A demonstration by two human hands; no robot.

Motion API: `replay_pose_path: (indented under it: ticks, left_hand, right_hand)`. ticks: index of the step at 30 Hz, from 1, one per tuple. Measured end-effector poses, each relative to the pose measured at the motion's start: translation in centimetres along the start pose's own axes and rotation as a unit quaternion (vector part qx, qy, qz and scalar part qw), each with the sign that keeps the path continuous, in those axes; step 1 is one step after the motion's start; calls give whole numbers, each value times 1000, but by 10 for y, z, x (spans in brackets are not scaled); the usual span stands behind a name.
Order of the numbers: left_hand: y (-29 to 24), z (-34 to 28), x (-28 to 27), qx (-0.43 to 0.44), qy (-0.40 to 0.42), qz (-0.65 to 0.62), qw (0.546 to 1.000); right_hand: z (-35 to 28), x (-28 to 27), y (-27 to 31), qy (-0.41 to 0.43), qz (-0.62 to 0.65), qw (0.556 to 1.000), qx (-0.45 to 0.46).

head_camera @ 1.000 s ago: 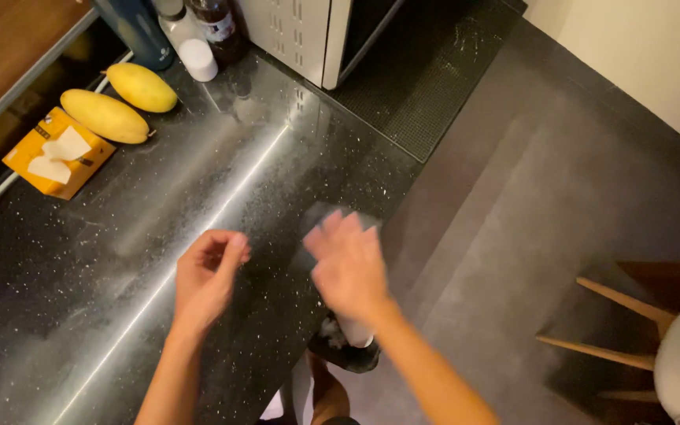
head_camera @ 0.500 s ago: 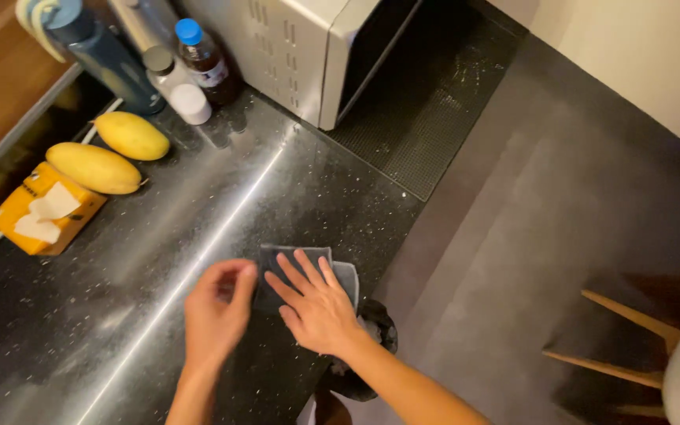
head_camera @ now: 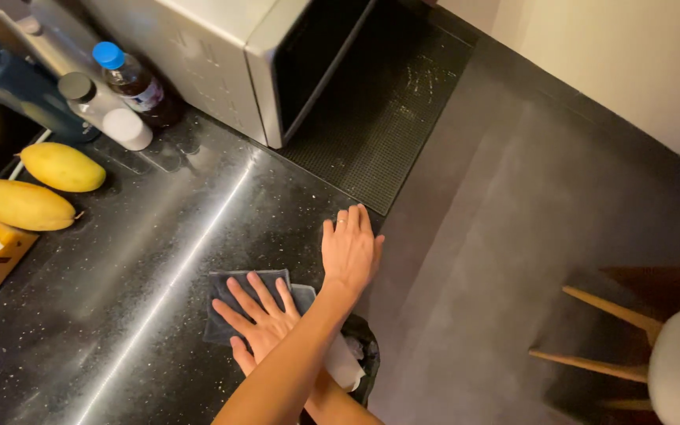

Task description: Clean and wipe the countertops in the kitchen area.

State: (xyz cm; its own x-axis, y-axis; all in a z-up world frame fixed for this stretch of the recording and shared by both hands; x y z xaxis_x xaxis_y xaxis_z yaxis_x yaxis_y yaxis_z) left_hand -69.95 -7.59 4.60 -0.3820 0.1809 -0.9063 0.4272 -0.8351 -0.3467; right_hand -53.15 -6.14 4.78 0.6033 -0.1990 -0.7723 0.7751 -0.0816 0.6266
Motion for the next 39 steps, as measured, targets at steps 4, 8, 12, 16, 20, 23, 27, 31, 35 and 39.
replay_pose_path:
  ticks: [4,8,12,16,20,23,27,31,35,39]
  left_hand:
    - [-4,6,19,18,36,42,998]
    - [-17,1,29,95,-20,86,992]
    - [-34,-15,33,192,-61,113,973]
    - [-38,-46,10,207,-72,122,968]
    - [-18,-107,-97,42,-137,-157,977]
    - [0,-203,-150,-104,-163,-320,927]
    - [18,-360,-113,-254,-170,-425,852]
    - [18,-438,32,-362,-116,-463,801]
    - [46,-461,208,-437,19,-386,812]
    - [70,-490,359,-395,186,-295,850]
  right_hand:
    - [-3,-6,3,-13,7,1000,-2]
    - [-5,-10,6,-31,2,999,-10]
    - [-10,-10,8,-55,-14,998,-23]
    - [-17,-2,4,-86,-16,996,-23]
    - [-20,11,-2,-114,-42,992,-31]
    - [-24,23,-6,-108,-73,991,-36]
    - [-16,32,-10,-53,-135,989,-33]
    - [-15,43,-15,-12,-148,988,-47]
    - [-13,44,-17,-22,-160,984,-71]
    - [-13,43,-15,-17,-164,983,-79]
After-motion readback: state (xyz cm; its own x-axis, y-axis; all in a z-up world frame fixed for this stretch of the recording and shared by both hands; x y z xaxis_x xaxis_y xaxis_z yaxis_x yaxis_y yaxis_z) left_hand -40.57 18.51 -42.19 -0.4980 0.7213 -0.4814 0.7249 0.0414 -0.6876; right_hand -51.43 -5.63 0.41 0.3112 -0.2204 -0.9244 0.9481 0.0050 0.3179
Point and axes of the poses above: each hand's wrist, its own z-axis towards the middle knuckle, its own x-axis out of the palm, y = z × x, the point moved 8 cm from there along z, towards the middle knuckle, and after that the axes turned 2 degrees about x, right-handed, at the moved point
